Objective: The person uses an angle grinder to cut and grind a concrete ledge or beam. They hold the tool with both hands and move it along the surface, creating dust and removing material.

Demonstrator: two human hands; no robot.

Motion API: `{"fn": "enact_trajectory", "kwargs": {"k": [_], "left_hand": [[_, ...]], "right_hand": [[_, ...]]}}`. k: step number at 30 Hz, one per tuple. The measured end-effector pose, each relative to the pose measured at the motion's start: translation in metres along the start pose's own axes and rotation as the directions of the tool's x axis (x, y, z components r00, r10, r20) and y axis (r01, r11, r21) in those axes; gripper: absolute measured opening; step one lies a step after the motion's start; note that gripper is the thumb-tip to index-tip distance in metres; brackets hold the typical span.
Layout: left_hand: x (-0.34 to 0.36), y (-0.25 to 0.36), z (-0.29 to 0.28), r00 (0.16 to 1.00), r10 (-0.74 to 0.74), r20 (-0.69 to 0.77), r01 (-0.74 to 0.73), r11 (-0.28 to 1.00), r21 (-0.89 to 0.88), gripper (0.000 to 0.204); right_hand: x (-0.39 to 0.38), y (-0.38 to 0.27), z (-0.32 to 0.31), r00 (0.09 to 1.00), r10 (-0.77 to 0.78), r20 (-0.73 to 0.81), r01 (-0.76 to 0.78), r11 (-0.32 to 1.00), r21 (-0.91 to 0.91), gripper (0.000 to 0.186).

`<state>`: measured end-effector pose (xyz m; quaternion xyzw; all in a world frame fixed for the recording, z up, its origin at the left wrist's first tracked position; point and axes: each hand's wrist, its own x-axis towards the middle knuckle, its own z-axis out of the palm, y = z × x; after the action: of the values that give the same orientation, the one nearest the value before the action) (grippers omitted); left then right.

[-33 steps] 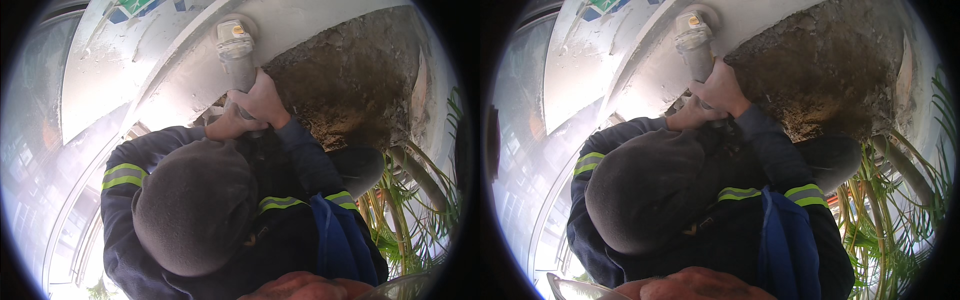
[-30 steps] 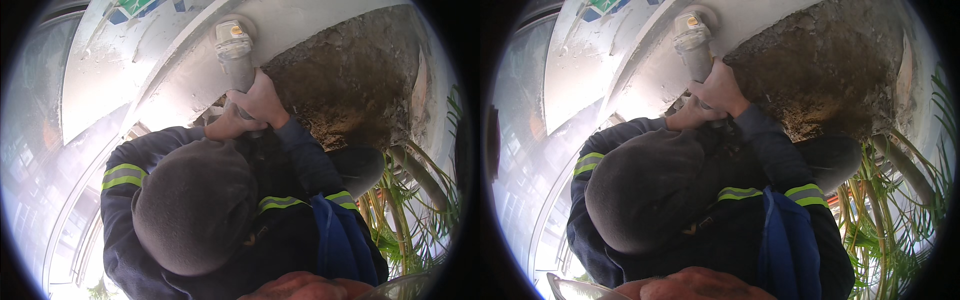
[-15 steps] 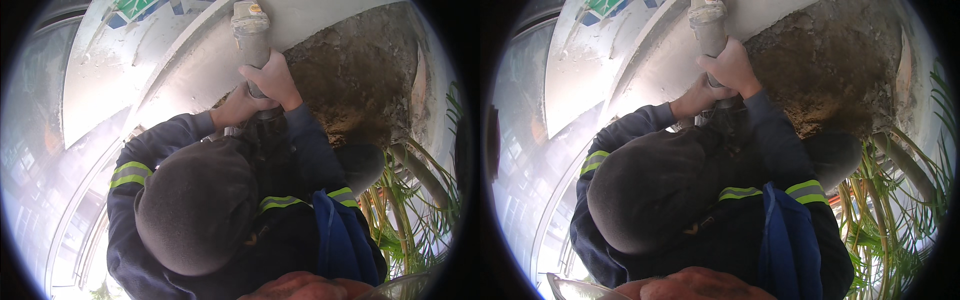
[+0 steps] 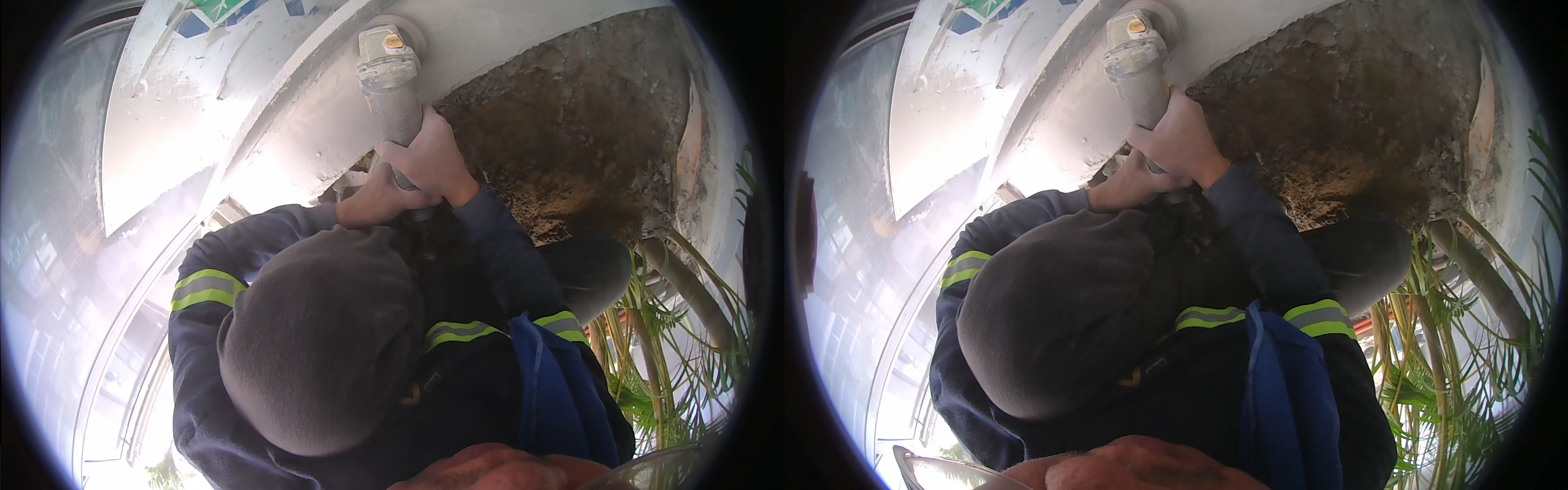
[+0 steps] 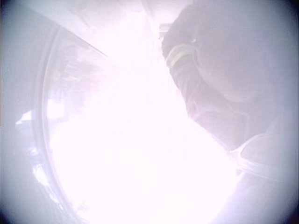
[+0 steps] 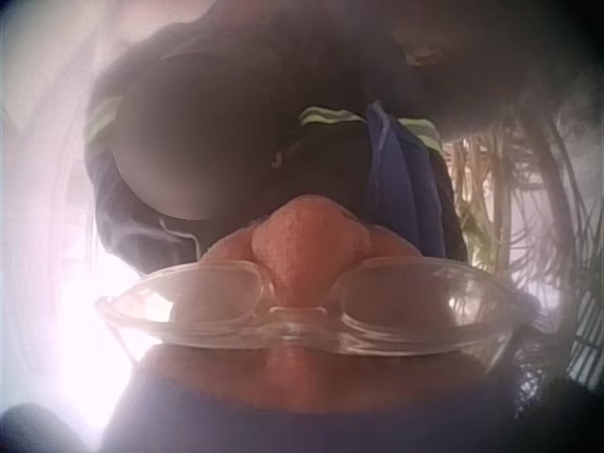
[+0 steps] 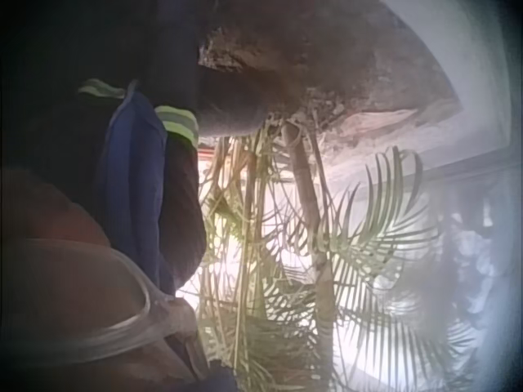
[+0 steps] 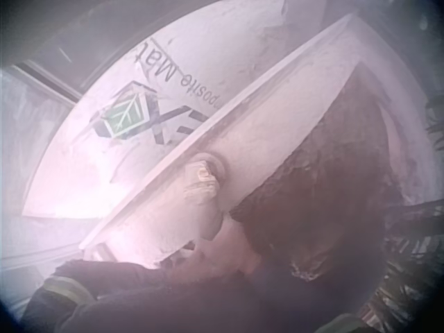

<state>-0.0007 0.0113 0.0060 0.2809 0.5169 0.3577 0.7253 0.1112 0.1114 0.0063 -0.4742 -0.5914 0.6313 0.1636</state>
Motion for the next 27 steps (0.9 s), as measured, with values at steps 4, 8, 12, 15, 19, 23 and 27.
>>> {"fn": "enact_trajectory", "kwargs": {"k": [4,8,12,15,19,23,27], "left_hand": [[-0.009,-0.005,-0.002,0.997,-0.077,-0.011,0.078,0.996,0.043,0.072],[-0.011,-0.004,-0.001,0.996,-0.087,0.006,0.087,0.996,0.021,0.075],[-0.014,-0.003,-0.002,0.995,-0.096,0.003,0.096,0.995,0.020,0.075],[-0.014,-0.003,0.000,0.994,-0.109,-0.003,0.109,0.994,-0.030,0.076],[-0.007,-0.006,-0.002,0.996,-0.095,0.002,0.094,0.995,0.019,0.073],[0.003,0.017,0.007,0.996,-0.092,0.016,0.093,0.995,-0.039,0.065],[0.013,0.027,0.008,0.999,-0.040,0.012,0.041,0.996,-0.080,0.048]], "right_hand": [[-0.007,-0.009,0.002,0.999,0.025,0.027,-0.025,0.999,0.020,0.063],[-0.009,0.001,0.005,0.999,0.018,0.033,-0.017,0.999,-0.040,0.064],[-0.010,-0.006,0.006,0.998,0.027,0.061,-0.024,0.998,-0.049,0.062],[-0.009,-0.005,0.006,0.998,0.032,0.047,-0.031,0.999,-0.034,0.061],[-0.006,-0.008,0.003,1.000,0.017,0.021,-0.017,1.000,0.009,0.060],[0.002,-0.005,-0.006,1.000,-0.018,-0.024,0.017,0.999,-0.041,0.058],[0.013,-0.009,-0.015,0.999,0.001,-0.036,0.000,1.000,0.021,0.058]]}}
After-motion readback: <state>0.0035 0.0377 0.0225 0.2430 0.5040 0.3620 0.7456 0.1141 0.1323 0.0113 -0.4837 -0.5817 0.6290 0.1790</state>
